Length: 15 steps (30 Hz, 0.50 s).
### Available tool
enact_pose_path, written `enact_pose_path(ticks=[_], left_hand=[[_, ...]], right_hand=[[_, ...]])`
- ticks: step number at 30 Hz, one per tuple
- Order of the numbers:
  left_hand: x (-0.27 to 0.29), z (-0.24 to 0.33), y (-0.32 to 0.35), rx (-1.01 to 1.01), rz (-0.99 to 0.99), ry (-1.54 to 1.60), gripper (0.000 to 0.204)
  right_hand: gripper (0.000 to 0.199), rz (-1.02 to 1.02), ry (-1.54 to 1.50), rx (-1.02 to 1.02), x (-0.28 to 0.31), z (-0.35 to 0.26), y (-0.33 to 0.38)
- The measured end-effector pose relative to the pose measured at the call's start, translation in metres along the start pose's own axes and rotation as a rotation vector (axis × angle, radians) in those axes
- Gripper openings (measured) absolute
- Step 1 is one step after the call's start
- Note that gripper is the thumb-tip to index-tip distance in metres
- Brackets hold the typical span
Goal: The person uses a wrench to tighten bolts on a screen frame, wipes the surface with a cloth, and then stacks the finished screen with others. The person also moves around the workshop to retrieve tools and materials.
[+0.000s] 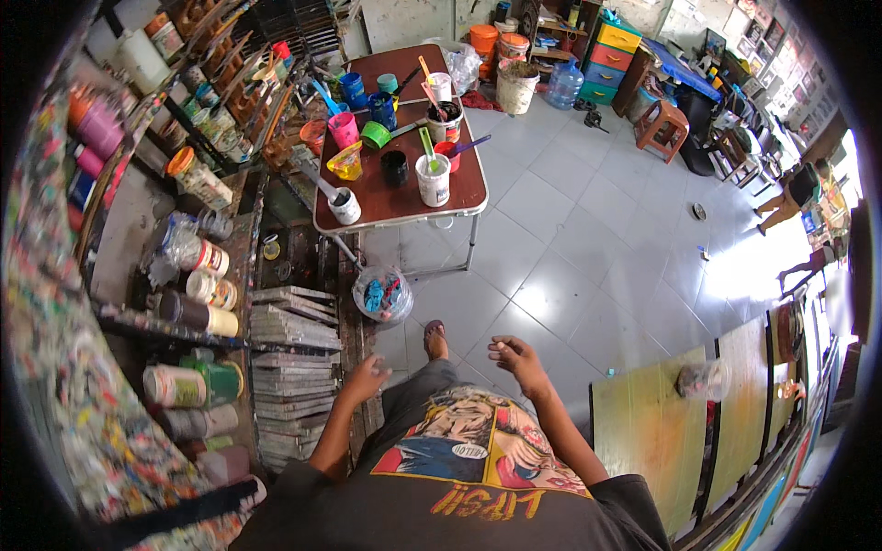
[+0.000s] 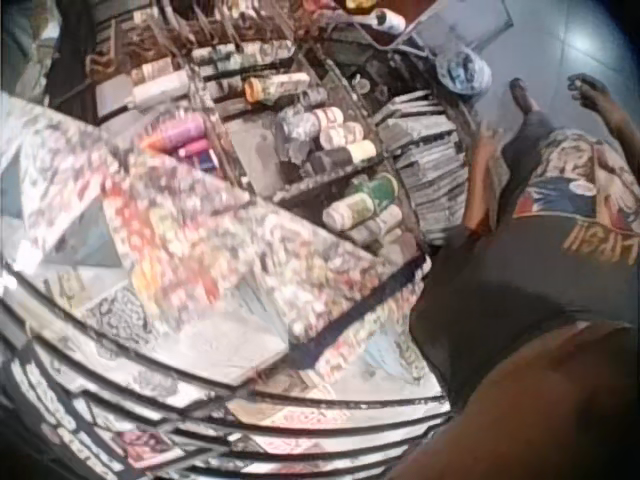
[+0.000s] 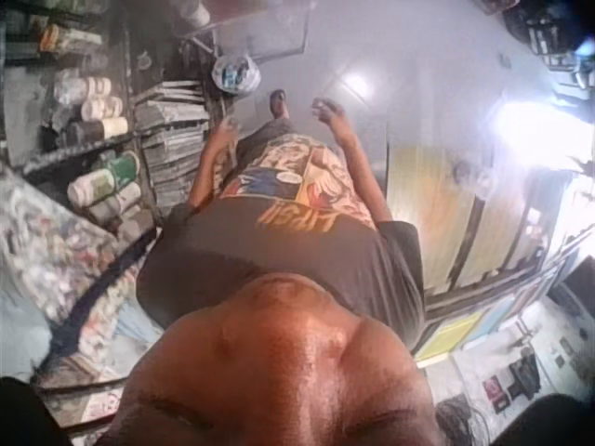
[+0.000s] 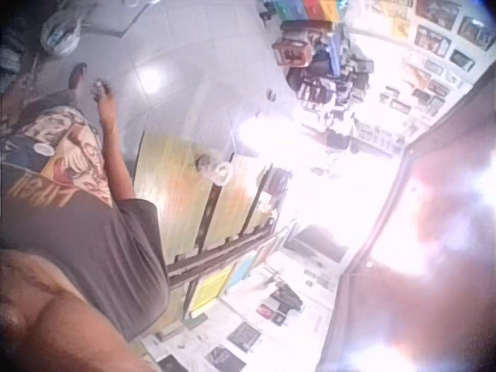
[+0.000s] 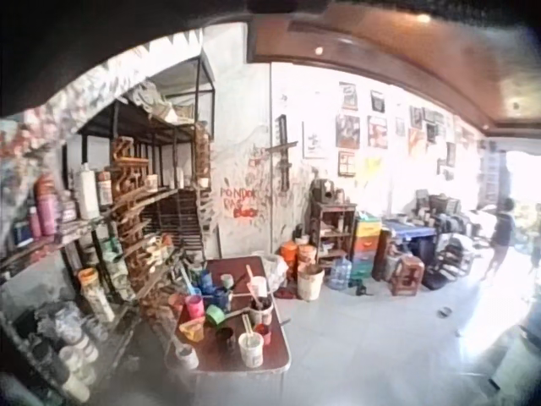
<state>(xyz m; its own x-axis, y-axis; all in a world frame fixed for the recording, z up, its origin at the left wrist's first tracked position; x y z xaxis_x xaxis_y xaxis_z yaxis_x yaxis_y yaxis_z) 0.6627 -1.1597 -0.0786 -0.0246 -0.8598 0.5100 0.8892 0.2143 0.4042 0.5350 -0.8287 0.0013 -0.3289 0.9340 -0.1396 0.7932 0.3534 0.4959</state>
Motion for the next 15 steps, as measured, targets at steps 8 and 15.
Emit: enact_pose_path(ticks=[8, 15], left_hand=[[0.021, 0.08, -0.273, -0.119, -0.056, 0.19, 0.057], [0.022, 0.112, -0.403, -0.014, 0.094, 0.239, 0.054]], right_hand=[[0.033, 0.362, 0.103, 0.026, 0.102, -0.026, -0.128], [0.038, 0.486, 0.138, -0.323, 0.209, 0.05, -0.203]])
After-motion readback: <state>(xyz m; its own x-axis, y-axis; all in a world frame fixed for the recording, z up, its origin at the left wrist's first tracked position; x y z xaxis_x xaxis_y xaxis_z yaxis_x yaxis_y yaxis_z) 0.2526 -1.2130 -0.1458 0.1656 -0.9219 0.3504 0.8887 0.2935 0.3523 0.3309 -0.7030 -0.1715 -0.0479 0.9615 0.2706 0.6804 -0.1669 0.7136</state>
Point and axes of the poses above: each hand's wrist, its own y-axis away from the middle knuckle, its own x-axis out of the back of the hand, z = x × y, the point moved 6 cm from there along -y, towards the middle knuckle, and after that the axes turned 1 degree about z, right-handed, at the moved point
